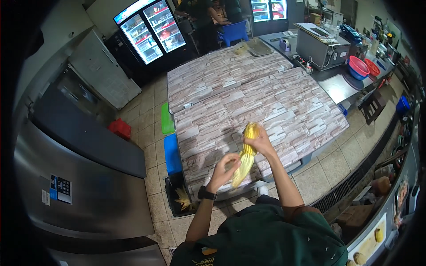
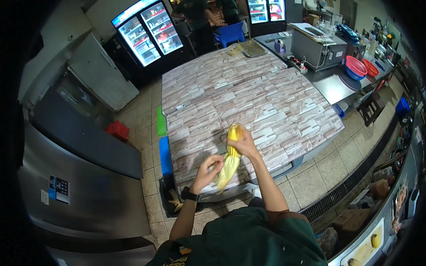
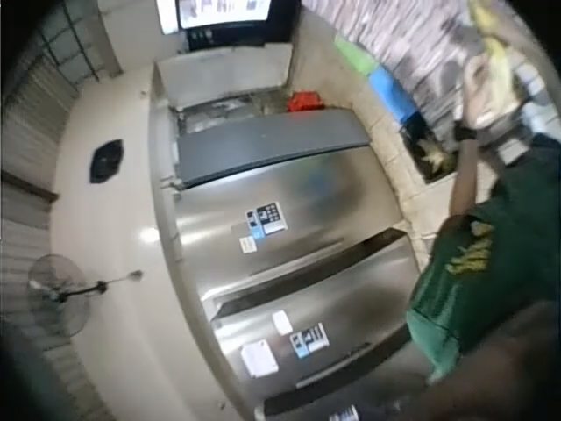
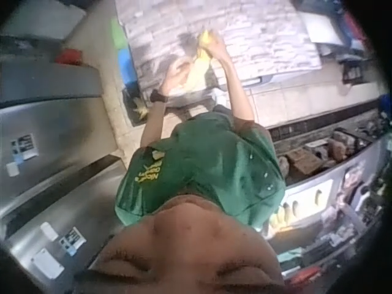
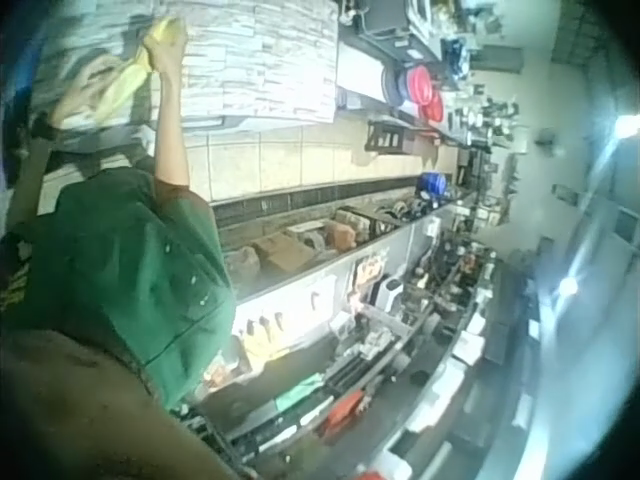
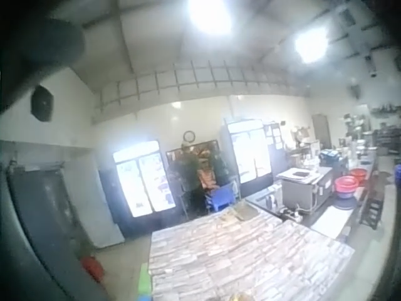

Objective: Peeling the husks off ears of corn in a commercial kitchen prep area.

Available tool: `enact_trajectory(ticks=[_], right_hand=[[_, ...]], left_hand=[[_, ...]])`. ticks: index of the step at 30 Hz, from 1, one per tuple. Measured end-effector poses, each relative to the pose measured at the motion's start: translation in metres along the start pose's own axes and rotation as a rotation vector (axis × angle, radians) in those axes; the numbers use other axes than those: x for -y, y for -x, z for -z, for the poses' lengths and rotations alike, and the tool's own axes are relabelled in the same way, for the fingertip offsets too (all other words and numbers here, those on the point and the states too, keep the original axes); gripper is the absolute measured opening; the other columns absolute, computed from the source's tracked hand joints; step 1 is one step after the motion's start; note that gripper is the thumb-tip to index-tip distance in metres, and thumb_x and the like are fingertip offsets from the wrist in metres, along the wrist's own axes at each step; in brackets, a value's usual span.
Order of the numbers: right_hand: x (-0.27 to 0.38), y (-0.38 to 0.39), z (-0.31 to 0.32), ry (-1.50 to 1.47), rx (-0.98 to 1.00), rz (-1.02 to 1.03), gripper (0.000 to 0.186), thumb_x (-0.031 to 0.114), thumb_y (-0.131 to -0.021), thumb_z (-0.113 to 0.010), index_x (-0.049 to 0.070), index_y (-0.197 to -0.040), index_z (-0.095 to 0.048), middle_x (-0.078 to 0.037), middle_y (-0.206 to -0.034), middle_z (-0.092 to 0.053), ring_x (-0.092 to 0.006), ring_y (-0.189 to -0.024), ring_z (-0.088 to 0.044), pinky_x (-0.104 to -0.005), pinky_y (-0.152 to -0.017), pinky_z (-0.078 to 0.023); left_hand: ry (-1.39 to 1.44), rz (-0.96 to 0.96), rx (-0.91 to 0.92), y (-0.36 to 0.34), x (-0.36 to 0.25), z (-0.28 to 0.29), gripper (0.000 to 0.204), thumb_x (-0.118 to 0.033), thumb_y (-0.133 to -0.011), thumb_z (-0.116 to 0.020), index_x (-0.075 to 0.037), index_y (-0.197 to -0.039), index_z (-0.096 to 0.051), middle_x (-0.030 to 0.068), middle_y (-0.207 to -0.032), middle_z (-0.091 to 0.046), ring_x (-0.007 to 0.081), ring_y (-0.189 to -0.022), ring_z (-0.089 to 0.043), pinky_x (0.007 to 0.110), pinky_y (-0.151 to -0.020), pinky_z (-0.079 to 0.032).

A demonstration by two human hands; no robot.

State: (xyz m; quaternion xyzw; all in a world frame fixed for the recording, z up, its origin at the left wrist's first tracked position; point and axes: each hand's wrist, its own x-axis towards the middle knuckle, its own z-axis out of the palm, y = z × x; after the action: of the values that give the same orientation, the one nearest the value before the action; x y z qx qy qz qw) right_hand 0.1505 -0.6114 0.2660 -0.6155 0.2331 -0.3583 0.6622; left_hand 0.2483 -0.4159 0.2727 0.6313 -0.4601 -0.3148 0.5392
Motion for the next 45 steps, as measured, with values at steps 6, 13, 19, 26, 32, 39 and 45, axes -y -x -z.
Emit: enact_trajectory(ticks=[6,13,19,26,32,39,45], right_hand=[[-0.029,-0.016,-0.003,0.163,0.402,0.029,0.06,0.006,-0.066,-0.081,0.008,-0.114,-0.044,-0.005,-0.104,-0.058,-0.0141,-0.097,-0.055,-0.0294,-0.086,-0.047],[-0.068,-0.038,0.019,0.222,0.446,0.101,0.064,0.007,-0.059,-0.081,0.008,-0.113,-0.046,-0.009,-0.102,-0.05,-0.0242,-0.102,-0.049,-0.0335,-0.093,-0.041],[-0.071,-0.047,0.03,0.054,0.485,-0.037,0.062,0.007,-0.064,-0.084,0.005,-0.114,-0.049,-0.005,-0.104,-0.053,-0.0153,-0.1,-0.052,-0.028,-0.089,-0.044],[-0.09,-0.022,0.034,-0.276,0.232,-0.177,0.074,-0.009,-0.068,-0.076,0.005,-0.132,-0.043,-0.005,-0.114,-0.056,-0.0154,-0.109,-0.054,-0.029,-0.096,-0.045],[-0.084,-0.022,0.03,-0.256,0.102,-0.233,0.064,-0.006,-0.075,-0.069,0.005,-0.132,-0.042,-0.006,-0.116,-0.056,-0.0153,-0.108,-0.056,-0.0279,-0.092,-0.048],[-0.093,-0.002,-0.011,-0.106,0.004,-0.048,0.056,-0.002,-0.085,-0.056,0.002,-0.137,-0.037,-0.009,-0.117,-0.056,-0.0156,-0.107,-0.055,-0.0286,-0.091,-0.048],[-0.122,-0.005,-0.045,-0.611,-0.389,-0.465,0.029,0.004,-0.078,-0.051,0.003,-0.107,-0.054,-0.003,-0.086,-0.054,-0.0171,-0.076,-0.053,-0.0279,-0.069,-0.047]], left_hand=[[-0.122,-0.134,-0.204,-0.077,0.0,-0.01,0.036,-0.015,-0.09,-0.068,-0.002,-0.123,-0.062,0.0159,-0.115,-0.067,0.0228,-0.104,-0.065,0.032,-0.09,-0.049],[-0.343,-0.103,-0.292,-0.101,0.01,-0.021,0.023,-0.011,-0.089,-0.066,-0.002,-0.11,-0.07,0.0179,-0.099,-0.071,0.0247,-0.089,-0.07,0.032,-0.077,-0.052],[-0.499,-0.075,-0.421,-0.121,0.028,-0.038,0.016,-0.013,-0.093,-0.062,0.001,-0.096,-0.069,0.0126,-0.086,-0.071,0.0158,-0.079,-0.068,0.029,-0.071,-0.052],[0.598,0.363,-0.674,-0.107,0.092,-0.057,0.031,-0.032,-0.098,-0.059,-0.001,-0.101,-0.065,-0.0025,-0.081,-0.063,0.0064,-0.072,-0.056,0.023,-0.064,-0.045],[0.078,0.312,-0.411,-0.12,0.054,-0.064,0.043,-0.039,-0.097,-0.057,0.0,-0.115,-0.06,0.0086,-0.096,-0.067,0.0153,-0.088,-0.062,0.03,-0.08,-0.049],[0.05,0.219,-0.63,-0.107,0.077,-0.064,0.036,-0.028,-0.104,-0.045,0.002,-0.104,-0.063,0.0124,-0.101,-0.071,0.0175,-0.091,-0.065,0.03,-0.082,-0.049],[0.866,0.416,-0.881,-0.091,0.1,-0.04,0.027,-0.03,-0.106,-0.038,-0.008,-0.094,-0.048,-0.0002,-0.078,-0.051,0.0112,-0.069,-0.049,0.03,-0.08,-0.048]])
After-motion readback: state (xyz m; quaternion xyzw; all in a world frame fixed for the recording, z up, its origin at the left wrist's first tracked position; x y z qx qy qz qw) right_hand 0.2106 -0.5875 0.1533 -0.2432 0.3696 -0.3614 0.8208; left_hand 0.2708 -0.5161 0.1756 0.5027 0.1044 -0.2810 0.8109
